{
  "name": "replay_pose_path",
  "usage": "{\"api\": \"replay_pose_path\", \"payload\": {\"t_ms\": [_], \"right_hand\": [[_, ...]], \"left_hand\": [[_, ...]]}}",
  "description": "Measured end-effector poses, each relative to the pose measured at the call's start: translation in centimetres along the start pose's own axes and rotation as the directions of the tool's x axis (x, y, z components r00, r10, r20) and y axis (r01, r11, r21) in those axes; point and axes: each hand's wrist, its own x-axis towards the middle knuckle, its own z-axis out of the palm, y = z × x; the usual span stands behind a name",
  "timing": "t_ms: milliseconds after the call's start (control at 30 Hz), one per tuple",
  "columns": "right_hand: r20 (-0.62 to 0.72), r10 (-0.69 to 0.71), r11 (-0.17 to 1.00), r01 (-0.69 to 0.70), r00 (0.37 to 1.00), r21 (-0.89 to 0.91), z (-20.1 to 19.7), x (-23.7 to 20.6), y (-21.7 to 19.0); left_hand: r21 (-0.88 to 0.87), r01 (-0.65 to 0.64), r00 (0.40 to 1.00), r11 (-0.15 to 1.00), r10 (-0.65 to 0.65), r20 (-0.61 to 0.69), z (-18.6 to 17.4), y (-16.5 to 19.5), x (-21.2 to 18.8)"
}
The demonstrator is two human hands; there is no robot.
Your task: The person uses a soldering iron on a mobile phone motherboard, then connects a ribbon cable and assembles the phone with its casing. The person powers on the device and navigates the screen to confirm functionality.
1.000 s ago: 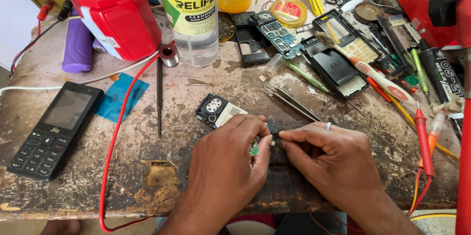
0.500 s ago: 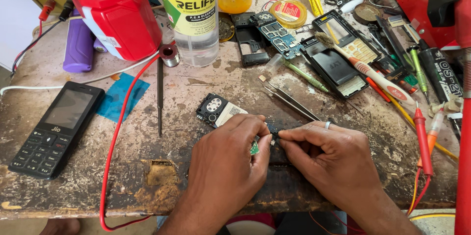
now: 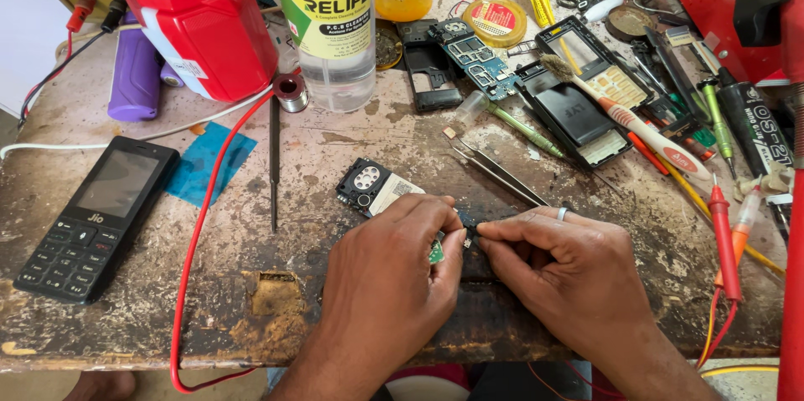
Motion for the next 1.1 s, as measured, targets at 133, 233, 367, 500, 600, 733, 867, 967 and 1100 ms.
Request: {"api": "replay_pose_path", "payload": {"t_ms": [133, 233, 367, 500, 600, 733, 867, 967, 1100], "right_hand": [[0.003, 0.019, 1.0, -0.019, 1.0, -0.017, 0.04, 0.06, -0.01], [0.001, 0.004, 1.0, -0.004, 1.0, -0.02, 0.0, 0.09, -0.01], [-0.005, -0.035, 0.999, 0.035, 0.999, -0.014, 0.01, 0.1, 0.02], [-0.006, -0.053, 0.998, 0.053, 0.999, -0.017, 0.01, 0.16, 0.02], [0.002, -0.066, 0.998, 0.066, 0.998, -0.02, -0.06, 0.25, -0.02], [0.017, -0.051, 0.999, 0.052, 0.999, -0.017, -0.05, 0.3, -0.05], [0.002, -0.053, 0.999, 0.053, 0.999, -0.013, 0.06, 0.24, 0.04], [-0.009, -0.007, 1.0, 0.007, 1.0, -0.005, 0.06, 0.04, 0.1], [-0.003, -0.005, 1.0, 0.005, 1.0, -0.005, 0.04, 0.01, 0.26]], "left_hand": [[0.002, 0.001, 1.0, 1.0, -0.001, 0.003, 0.04, -0.03, 0.02], [-0.008, 0.012, 1.0, 1.0, -0.012, 0.005, 0.02, -0.03, -0.03], [-0.003, 0.011, 1.0, 1.0, -0.011, 0.005, 0.06, -0.03, 0.02], [0.002, 0.012, 1.0, 1.0, -0.012, 0.002, 0.07, -0.04, 0.01], [0.004, 0.004, 1.0, 1.0, -0.004, -0.006, 0.08, -0.06, -0.02], [0.015, 0.003, 1.0, 1.0, -0.003, -0.003, 0.13, -0.16, -0.06], [0.017, -0.018, 1.0, 1.0, 0.019, -0.019, 0.22, -0.18, -0.08], [0.024, -0.023, 0.999, 0.999, 0.023, -0.023, 0.32, -0.04, -0.1], [0.02, -0.016, 1.0, 1.0, 0.016, -0.016, 0.31, 0.06, -0.09]]}}
